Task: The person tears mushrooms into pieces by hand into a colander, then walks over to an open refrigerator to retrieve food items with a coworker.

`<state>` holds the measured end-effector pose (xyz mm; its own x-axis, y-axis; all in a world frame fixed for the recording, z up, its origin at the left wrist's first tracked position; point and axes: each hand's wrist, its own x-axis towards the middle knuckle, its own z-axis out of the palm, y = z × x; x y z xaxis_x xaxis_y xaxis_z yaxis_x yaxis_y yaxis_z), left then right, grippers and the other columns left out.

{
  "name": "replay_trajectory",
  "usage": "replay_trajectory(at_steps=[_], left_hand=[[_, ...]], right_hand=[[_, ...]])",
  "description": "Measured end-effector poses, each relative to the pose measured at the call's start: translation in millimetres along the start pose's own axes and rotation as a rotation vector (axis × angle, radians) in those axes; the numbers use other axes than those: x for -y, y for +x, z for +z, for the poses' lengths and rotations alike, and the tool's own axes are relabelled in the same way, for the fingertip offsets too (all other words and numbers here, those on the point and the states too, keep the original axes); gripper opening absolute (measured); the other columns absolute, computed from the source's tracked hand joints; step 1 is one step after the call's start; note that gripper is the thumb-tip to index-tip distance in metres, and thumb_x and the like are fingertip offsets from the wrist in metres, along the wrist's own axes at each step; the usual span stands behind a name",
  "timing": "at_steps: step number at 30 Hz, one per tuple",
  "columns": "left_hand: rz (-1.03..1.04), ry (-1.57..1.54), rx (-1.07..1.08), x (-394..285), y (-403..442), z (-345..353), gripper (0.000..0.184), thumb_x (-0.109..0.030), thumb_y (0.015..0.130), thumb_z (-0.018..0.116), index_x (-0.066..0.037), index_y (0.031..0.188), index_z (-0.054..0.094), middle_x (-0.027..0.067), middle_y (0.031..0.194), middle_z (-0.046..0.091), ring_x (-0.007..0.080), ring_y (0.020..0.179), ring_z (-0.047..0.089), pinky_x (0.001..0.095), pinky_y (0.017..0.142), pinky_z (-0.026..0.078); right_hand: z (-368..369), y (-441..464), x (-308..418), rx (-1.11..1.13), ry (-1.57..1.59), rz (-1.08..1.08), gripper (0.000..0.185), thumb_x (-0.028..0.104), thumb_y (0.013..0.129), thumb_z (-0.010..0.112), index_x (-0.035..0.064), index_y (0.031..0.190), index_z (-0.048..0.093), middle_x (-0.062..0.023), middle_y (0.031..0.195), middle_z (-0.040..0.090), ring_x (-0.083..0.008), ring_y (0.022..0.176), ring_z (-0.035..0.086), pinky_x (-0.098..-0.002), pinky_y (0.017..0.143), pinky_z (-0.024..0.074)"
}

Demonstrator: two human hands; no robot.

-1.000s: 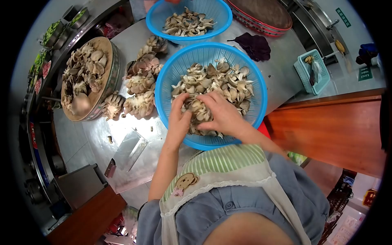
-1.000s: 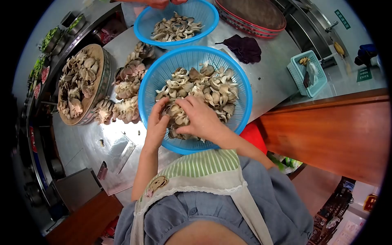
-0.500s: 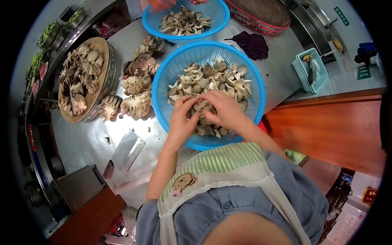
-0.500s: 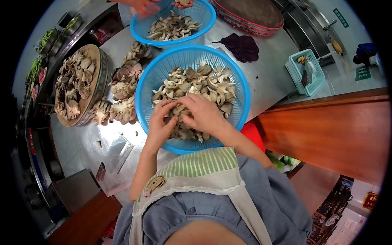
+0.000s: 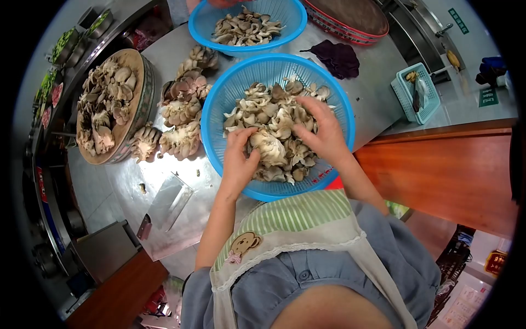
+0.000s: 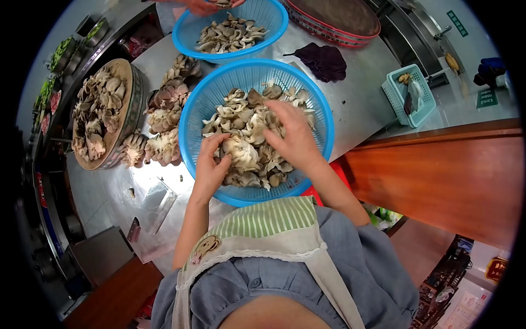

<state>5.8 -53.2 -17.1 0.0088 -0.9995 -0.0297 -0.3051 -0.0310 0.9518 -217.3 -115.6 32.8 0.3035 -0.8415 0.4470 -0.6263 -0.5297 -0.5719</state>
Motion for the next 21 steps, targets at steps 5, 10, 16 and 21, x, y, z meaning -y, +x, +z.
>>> replay_trajectory(at_steps=[5, 10, 16, 21], left_hand=[[0.04, 0.079, -0.027, -0.6, 4.5, 2.0, 0.042, -0.004, 0.084, 0.063, -0.006, 0.125, 0.061, 0.0087, 0.114, 0.053, 0.0188, 0.1, 0.055, 0.0263, 0.074, 0.047], [0.052, 0.106, -0.081, -1.3, 12.8, 3.0, 0.04, -0.013, 0.083, 0.069, -0.005, 0.121, 0.062, 0.0138, 0.104, 0.054, 0.0286, 0.095, 0.056, 0.0358, 0.078, 0.048], [0.144, 0.181, -0.087, 5.9, 19.9, 10.8, 0.041, -0.019, 0.082, 0.073, -0.005, 0.12, 0.063, 0.0165, 0.106, 0.056, 0.0321, 0.099, 0.056, 0.0385, 0.087, 0.047], [0.047, 0.14, -0.023, 1.1, 21.1, 8.1, 0.043, -0.019, 0.081, 0.073, -0.005, 0.12, 0.062, 0.0173, 0.109, 0.056, 0.0334, 0.104, 0.055, 0.0399, 0.092, 0.045]], right_hand=[[18.5, -23.4, 28.1, 0.439, 0.099, 0.013, 0.074, 0.015, 0.068, 0.085, 0.0067, 0.132, 0.048, -0.0147, 0.123, 0.05, -0.0348, 0.117, 0.054, -0.0421, 0.092, 0.0484], [28.5, -22.6, 15.3, 0.459, 0.073, 0.168, 0.068, 0.015, 0.069, 0.084, 0.0077, 0.128, 0.05, -0.0124, 0.118, 0.051, -0.0339, 0.104, 0.059, -0.0417, 0.085, 0.0499], [18.8, -18.1, -0.6, 0.398, 0.198, 0.062, 0.045, 0.015, 0.077, 0.077, 0.0049, 0.117, 0.058, -0.0129, 0.105, 0.059, -0.0309, 0.095, 0.062, -0.0387, 0.081, 0.0515], [17.0, -17.9, -8.4, 0.434, 0.237, 0.009, 0.035, 0.012, 0.082, 0.071, 0.0051, 0.115, 0.061, -0.013, 0.102, 0.062, -0.0313, 0.092, 0.064, -0.0356, 0.078, 0.052]])
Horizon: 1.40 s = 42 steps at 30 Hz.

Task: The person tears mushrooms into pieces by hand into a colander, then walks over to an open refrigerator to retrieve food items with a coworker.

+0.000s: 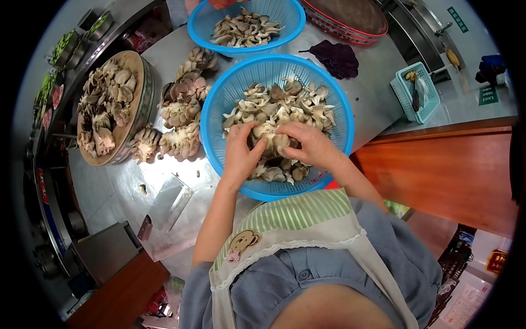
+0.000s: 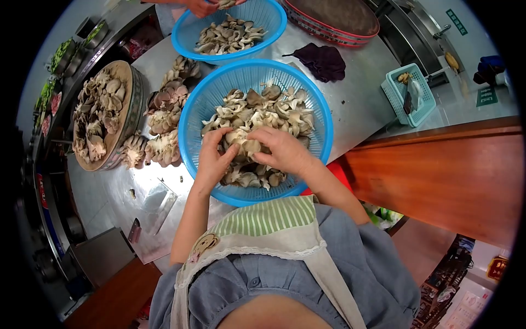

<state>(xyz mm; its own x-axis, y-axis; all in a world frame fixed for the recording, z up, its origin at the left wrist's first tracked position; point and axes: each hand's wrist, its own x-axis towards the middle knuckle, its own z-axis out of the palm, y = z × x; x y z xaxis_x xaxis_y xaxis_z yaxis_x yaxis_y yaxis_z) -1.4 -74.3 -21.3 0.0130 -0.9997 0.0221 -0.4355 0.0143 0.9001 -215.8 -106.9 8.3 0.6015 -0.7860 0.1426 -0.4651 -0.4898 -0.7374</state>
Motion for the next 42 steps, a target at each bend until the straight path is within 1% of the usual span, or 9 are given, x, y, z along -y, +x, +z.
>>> replay_trajectory(at_steps=[4, 6, 13, 16, 21, 26, 32, 35, 42], left_hand=[[0.059, 0.051, 0.03, 0.7, -0.2, -1.2, 0.044, -0.017, 0.083, 0.071, -0.005, 0.124, 0.061, 0.015, 0.117, 0.055, 0.0318, 0.111, 0.054, 0.0385, 0.098, 0.043], [0.044, 0.057, 0.026, 0.6, -1.8, -2.4, 0.044, -0.016, 0.082, 0.07, -0.005, 0.124, 0.06, 0.0151, 0.119, 0.055, 0.0331, 0.115, 0.053, 0.0387, 0.1, 0.042], [0.235, 0.224, -0.135, -27.0, 0.2, -7.4, 0.044, -0.014, 0.081, 0.071, -0.005, 0.122, 0.061, 0.0158, 0.126, 0.056, 0.0338, 0.118, 0.054, 0.0404, 0.102, 0.041], [0.374, 0.065, -0.028, -40.1, 8.0, -6.2, 0.04, -0.011, 0.083, 0.072, -0.005, 0.121, 0.062, 0.0124, 0.118, 0.062, 0.0284, 0.107, 0.06, 0.0378, 0.094, 0.047], [0.08, -0.379, 0.261, -36.9, 13.4, -5.2, 0.024, -0.009, 0.09, 0.07, -0.004, 0.112, 0.062, -0.0001, 0.096, 0.062, 0.0078, 0.085, 0.057, 0.0241, 0.072, 0.047], [-0.002, -0.552, 0.262, -34.7, 16.0, -3.7, 0.018, -0.002, 0.089, 0.067, -0.003, 0.106, 0.062, -0.0004, 0.095, 0.06, 0.0073, 0.085, 0.055, 0.0235, 0.074, 0.047], [0.025, -0.742, -0.024, -14.2, 30.4, -18.7, 0.025, -0.003, 0.09, 0.065, -0.005, 0.114, 0.062, 0.0012, 0.103, 0.063, 0.0107, 0.093, 0.06, 0.0252, 0.083, 0.049], [0.197, -0.023, -0.09, -7.8, 27.9, -30.7, 0.046, -0.004, 0.089, 0.062, -0.007, 0.135, 0.056, 0.0117, 0.127, 0.056, 0.0229, 0.116, 0.057, 0.035, 0.094, 0.048], [-0.161, 0.006, -0.005, 10.1, -9.4, -30.9, 0.043, -0.006, 0.087, 0.064, -0.001, 0.13, 0.056, 0.0176, 0.119, 0.061, 0.027, 0.096, 0.065, 0.037, 0.082, 0.053]], right_hand=[[-5.9, 0.9, -11.7, 0.161, -0.099, 0.325, 0.031, 0.015, 0.089, 0.065, 0.0039, 0.119, 0.061, -0.0111, 0.102, 0.064, -0.025, 0.095, 0.065, -0.0311, 0.076, 0.0524], [0.4, -3.7, -19.8, 0.033, 0.455, 0.423, 0.029, 0.018, 0.096, 0.059, 0.0006, 0.12, 0.06, -0.008, 0.107, 0.062, -0.0168, 0.094, 0.064, -0.027, 0.074, 0.052], [-13.5, -1.2, -4.2, -0.078, 0.343, 0.218, 0.025, 0.01, 0.097, 0.06, -0.0021, 0.119, 0.057, -0.0027, 0.109, 0.054, -0.0093, 0.095, 0.06, -0.025, 0.077, 0.0524], [-6.7, 1.6, 4.8, -0.099, 0.661, 0.234, 0.019, 0.008, 0.092, 0.067, -0.0002, 0.105, 0.057, -0.0012, 0.097, 0.058, -0.0065, 0.079, 0.056, -0.0227, 0.066, 0.0478], [-8.4, 1.5, 6.6, -0.014, 0.919, 0.36, 0.019, 0.006, 0.093, 0.067, 0.0028, 0.108, 0.056, -0.0035, 0.097, 0.064, -0.0094, 0.086, 0.065, -0.0226, 0.073, 0.0532], [-6.7, 2.5, 6.2, -0.153, 0.994, 0.406, 0.015, 0.011, 0.095, 0.066, 0.0032, 0.105, 0.057, -0.0027, 0.088, 0.065, -0.0102, 0.076, 0.066, -0.0236, 0.067, 0.0545], [-23.6, -0.9, -20.5, -0.49, 0.852, 0.378, 0.015, 0.013, 0.092, 0.068, 0.0024, 0.101, 0.061, -0.0061, 0.094, 0.067, -0.0166, 0.082, 0.067, -0.0287, 0.073, 0.055], [-28.1, 0.0, -6.7, -0.531, -0.196, 0.1, 0.027, 0.014, 0.08, 0.073, 0.0036, 0.104, 0.065, -0.0126, 0.105, 0.065, -0.0325, 0.105, 0.06, -0.0411, 0.09, 0.0471], [8.4, 12.2, 19.1, -0.14, 0.014, 0.08, 0.022, 0.016, 0.085, 0.072, 0.0024, 0.102, 0.068, -0.0126, 0.097, 0.065, -0.0284, 0.09, 0.062, -0.0379, 0.079, 0.0496]])
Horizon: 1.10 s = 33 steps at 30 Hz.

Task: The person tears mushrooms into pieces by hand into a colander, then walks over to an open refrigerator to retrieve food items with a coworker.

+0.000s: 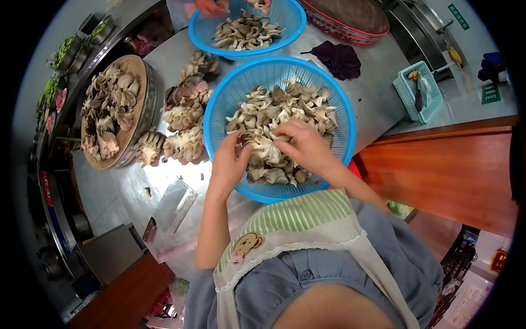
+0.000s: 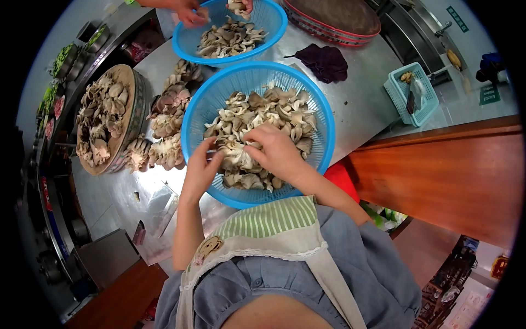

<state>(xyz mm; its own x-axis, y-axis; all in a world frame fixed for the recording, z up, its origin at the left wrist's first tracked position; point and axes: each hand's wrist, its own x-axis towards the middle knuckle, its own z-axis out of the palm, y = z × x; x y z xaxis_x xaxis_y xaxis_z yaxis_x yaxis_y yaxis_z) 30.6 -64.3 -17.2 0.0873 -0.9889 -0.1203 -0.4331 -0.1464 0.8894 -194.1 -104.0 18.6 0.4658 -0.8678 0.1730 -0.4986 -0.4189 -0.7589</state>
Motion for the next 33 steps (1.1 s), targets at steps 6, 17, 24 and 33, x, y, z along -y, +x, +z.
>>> replay_trajectory(at_steps=[6, 17, 24, 33], left_hand=[[0.082, -0.03, 0.015, -19.9, -13.4, 5.4, 0.042, -0.002, 0.081, 0.067, -0.002, 0.123, 0.059, 0.0134, 0.111, 0.059, 0.0216, 0.085, 0.061, 0.0301, 0.07, 0.052], [0.119, -0.039, 0.012, -10.8, -22.6, 16.8, 0.054, -0.001, 0.078, 0.067, -0.006, 0.13, 0.052, 0.0123, 0.118, 0.055, 0.0225, 0.088, 0.058, 0.0318, 0.074, 0.05], [0.027, -0.213, 0.004, -9.8, -23.3, 18.4, 0.049, 0.002, 0.085, 0.062, -0.005, 0.132, 0.05, 0.0107, 0.123, 0.052, 0.0151, 0.09, 0.059, 0.0264, 0.072, 0.051], [0.078, -0.425, 0.021, -12.9, -19.5, 23.8, 0.045, 0.007, 0.087, 0.058, -0.003, 0.131, 0.051, 0.0091, 0.125, 0.049, 0.0118, 0.086, 0.059, 0.0234, 0.072, 0.053]], right_hand=[[18.2, 10.8, 3.5, 0.114, -0.082, 0.029, 0.026, 0.02, 0.083, 0.075, 0.0011, 0.098, 0.066, -0.0121, 0.091, 0.061, -0.028, 0.086, 0.062, -0.0371, 0.075, 0.0498], [18.3, -11.3, -31.5, 0.184, 0.461, 0.202, 0.014, 0.012, 0.093, 0.067, 0.0007, 0.1, 0.061, -0.0021, 0.095, 0.057, -0.0111, 0.082, 0.057, -0.0265, 0.071, 0.0485], [-22.3, -12.9, -25.3, -0.164, 0.153, 0.209, 0.029, 0.008, 0.087, 0.068, 0.0016, 0.114, 0.061, -0.0113, 0.099, 0.066, -0.0199, 0.077, 0.065, -0.0319, 0.073, 0.0531], [6.5, -6.7, -6.2, 0.093, 0.16, 0.098, 0.023, 0.016, 0.085, 0.073, 0.0021, 0.102, 0.069, -0.0127, 0.091, 0.058, -0.0264, 0.079, 0.062, -0.038, 0.071, 0.0496]])
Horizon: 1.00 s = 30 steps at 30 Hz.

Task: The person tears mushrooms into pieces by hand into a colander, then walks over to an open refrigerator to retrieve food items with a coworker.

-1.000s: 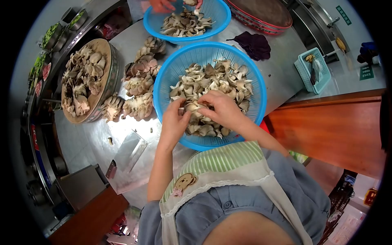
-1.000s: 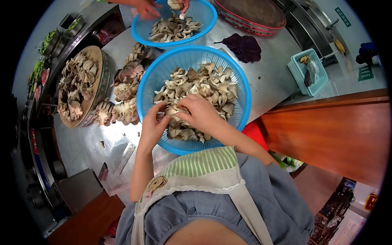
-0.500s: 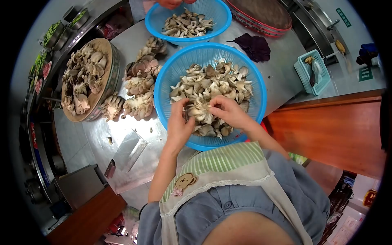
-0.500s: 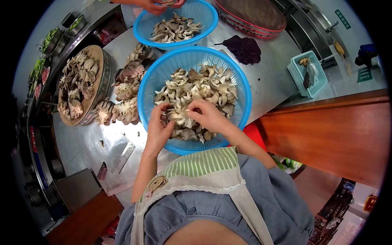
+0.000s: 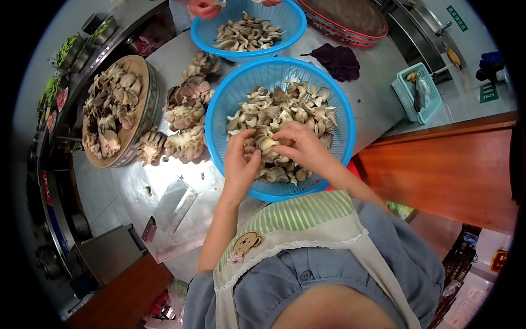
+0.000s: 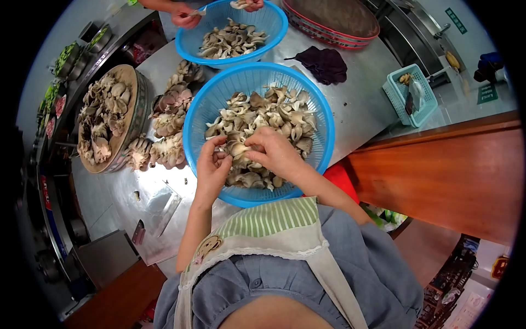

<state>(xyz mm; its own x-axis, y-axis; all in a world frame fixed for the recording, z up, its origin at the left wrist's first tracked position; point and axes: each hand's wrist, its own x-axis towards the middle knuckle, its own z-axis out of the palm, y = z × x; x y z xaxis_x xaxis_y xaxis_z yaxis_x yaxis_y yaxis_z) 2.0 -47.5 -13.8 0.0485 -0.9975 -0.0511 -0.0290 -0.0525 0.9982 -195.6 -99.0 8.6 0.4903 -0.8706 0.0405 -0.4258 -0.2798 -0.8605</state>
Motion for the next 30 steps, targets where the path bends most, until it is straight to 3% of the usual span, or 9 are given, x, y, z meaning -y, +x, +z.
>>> replay_trajectory(at_steps=[7, 9, 11, 14, 17, 18, 21, 25, 30], left_hand=[[0.002, 0.159, -0.025, 7.4, 1.1, 1.2, 0.044, 0.007, 0.086, 0.057, -0.003, 0.128, 0.054, 0.0091, 0.124, 0.05, 0.0119, 0.085, 0.059, 0.024, 0.071, 0.053], [-0.022, 0.22, -0.047, 7.7, 2.4, -0.3, 0.044, 0.007, 0.086, 0.057, -0.003, 0.128, 0.054, 0.0094, 0.123, 0.05, 0.0122, 0.084, 0.058, 0.0251, 0.072, 0.053], [-0.03, 0.174, -0.051, 8.9, 3.1, -1.1, 0.043, 0.007, 0.086, 0.057, -0.003, 0.128, 0.054, 0.0093, 0.123, 0.05, 0.0123, 0.084, 0.058, 0.0254, 0.072, 0.053], [-0.056, 0.104, -0.05, 9.7, 4.3, 0.1, 0.044, 0.006, 0.086, 0.059, -0.002, 0.129, 0.053, 0.0084, 0.124, 0.051, 0.0099, 0.084, 0.057, 0.0237, 0.072, 0.052], [-0.082, 0.062, -0.048, 4.8, 8.4, 3.0, 0.047, 0.004, 0.086, 0.062, -0.001, 0.131, 0.052, 0.0089, 0.126, 0.053, 0.0078, 0.084, 0.057, 0.0222, 0.071, 0.05], [-0.095, 0.047, -0.049, 2.5, 9.5, 3.1, 0.049, 0.004, 0.085, 0.065, 0.0, 0.132, 0.052, 0.0102, 0.126, 0.054, 0.0082, 0.083, 0.058, 0.0225, 0.071, 0.051], [-0.069, 0.038, -0.052, -0.7, 12.3, 7.4, 0.046, 0.003, 0.084, 0.066, -0.002, 0.128, 0.053, 0.0118, 0.123, 0.049, 0.0135, 0.081, 0.062, 0.0254, 0.071, 0.055], [-0.049, 0.039, -0.057, -2.3, 14.9, 12.2, 0.046, 0.002, 0.083, 0.067, -0.001, 0.127, 0.054, 0.0122, 0.121, 0.05, 0.0134, 0.079, 0.063, 0.0256, 0.068, 0.055], [0.025, 0.105, -0.087, 5.3, 21.1, 18.6, 0.039, 0.002, 0.083, 0.068, -0.002, 0.121, 0.058, 0.0095, 0.114, 0.052, 0.0121, 0.074, 0.06, 0.0244, 0.063, 0.052]], right_hand=[[3.4, 3.5, -15.2, -0.059, -0.192, -0.19, 0.02, 0.013, 0.091, 0.068, -0.0017, 0.103, 0.062, -0.0086, 0.091, 0.06, -0.018, 0.075, 0.062, -0.0292, 0.067, 0.0499], [-1.0, 1.0, -18.4, -0.095, 0.434, 0.264, 0.022, 0.011, 0.091, 0.067, -0.0033, 0.106, 0.059, -0.009, 0.093, 0.064, -0.0166, 0.075, 0.064, -0.0265, 0.064, 0.0504], [-18.1, 0.0, -17.7, -0.14, 0.479, 0.311, 0.029, 0.012, 0.09, 0.069, -0.0047, 0.111, 0.059, -0.0104, 0.098, 0.066, -0.0153, 0.076, 0.066, -0.0255, 0.063, 0.051], [-35.6, -1.7, -7.3, -0.361, -0.167, 0.129, 0.043, 0.011, 0.085, 0.072, -0.0019, 0.124, 0.057, -0.0126, 0.102, 0.067, -0.0172, 0.074, 0.066, -0.0281, 0.063, 0.0525], [-30.8, -6.8, 2.6, -0.128, -0.226, -0.03, 0.051, 0.011, 0.081, 0.076, 0.0, 0.126, 0.056, -0.013, 0.106, 0.063, -0.0193, 0.073, 0.065, -0.0313, 0.067, 0.0534], [-21.2, -7.8, 6.7, -0.033, -0.125, 0.039, 0.062, 0.02, 0.075, 0.083, 0.0018, 0.126, 0.052, -0.0129, 0.111, 0.057, -0.0244, 0.084, 0.064, -0.0367, 0.075, 0.053], [15.1, -11.9, 13.3, -0.151, -0.442, -0.173, 0.067, 0.027, 0.07, 0.086, 0.0039, 0.122, 0.049, -0.0124, 0.112, 0.052, -0.0286, 0.098, 0.06, -0.0406, 0.082, 0.051], [17.6, -5.4, 12.2, -0.097, -0.459, 0.008, 0.062, 0.022, 0.066, 0.085, 0.0043, 0.111, 0.047, -0.0143, 0.106, 0.049, -0.0341, 0.104, 0.055, -0.0441, 0.083, 0.0496], [14.5, -4.9, 5.4, -0.229, -0.453, -0.158, 0.032, 0.015, 0.077, 0.072, 0.0052, 0.1, 0.051, -0.0147, 0.096, 0.055, -0.0346, 0.091, 0.06, -0.0436, 0.074, 0.0517]])
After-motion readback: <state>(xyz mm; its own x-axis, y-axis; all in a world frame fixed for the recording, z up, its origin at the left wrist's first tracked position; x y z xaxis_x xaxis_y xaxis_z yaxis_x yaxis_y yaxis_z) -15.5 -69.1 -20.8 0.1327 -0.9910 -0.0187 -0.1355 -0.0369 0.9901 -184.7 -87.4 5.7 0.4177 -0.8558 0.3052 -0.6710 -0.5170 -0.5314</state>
